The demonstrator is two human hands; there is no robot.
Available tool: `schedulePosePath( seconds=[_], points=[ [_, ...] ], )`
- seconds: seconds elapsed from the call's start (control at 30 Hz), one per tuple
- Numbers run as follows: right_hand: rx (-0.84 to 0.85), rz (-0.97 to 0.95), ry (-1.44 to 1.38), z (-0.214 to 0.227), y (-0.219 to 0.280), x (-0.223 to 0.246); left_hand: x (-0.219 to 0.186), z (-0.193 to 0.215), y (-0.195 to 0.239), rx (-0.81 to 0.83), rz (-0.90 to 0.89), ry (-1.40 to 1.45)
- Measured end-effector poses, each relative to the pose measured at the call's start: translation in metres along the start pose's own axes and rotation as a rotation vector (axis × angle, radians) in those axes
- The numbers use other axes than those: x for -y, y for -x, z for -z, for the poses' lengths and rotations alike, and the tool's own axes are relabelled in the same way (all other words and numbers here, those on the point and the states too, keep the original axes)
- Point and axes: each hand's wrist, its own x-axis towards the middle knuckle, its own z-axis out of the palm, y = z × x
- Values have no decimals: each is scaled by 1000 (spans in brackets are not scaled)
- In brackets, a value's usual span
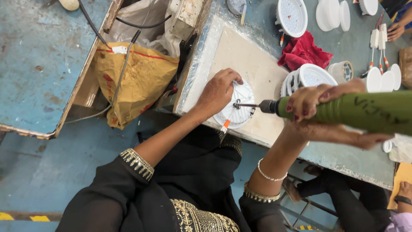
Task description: The person uses a green power drill to fasten screws into white circular LED light fixtures on a workbench. They repeatedly pick up fixtures, align them, drill screws, and stack completed units.
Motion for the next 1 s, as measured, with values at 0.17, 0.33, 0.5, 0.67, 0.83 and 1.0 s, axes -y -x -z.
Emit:
schedulePosePath(
  seconds=[0.17, 0.33, 0.5, 0.67, 0.83, 1.0],
  points=[
    [-84, 20, -13, -16, -3, -7, -3, 8, 4, -47, 0, 258],
    [-84, 24, -123, -30, -5, -7, -10, 29, 32, -13, -105, 109],
    [-205, 47, -114, -23, -8, 1, -10, 45, 50, 166, -251, -41],
    [-211, 51, -101, -14, -4, 12, -8, 44, 47, 250, -330, -196],
    [-237, 38, -141, -16, -3, 9, -8, 40, 47, 262, -349, -311],
    [-226, 12, -155, -20, -3, 6, -13, 34, 53, 181, -358, -403]
  ],
)
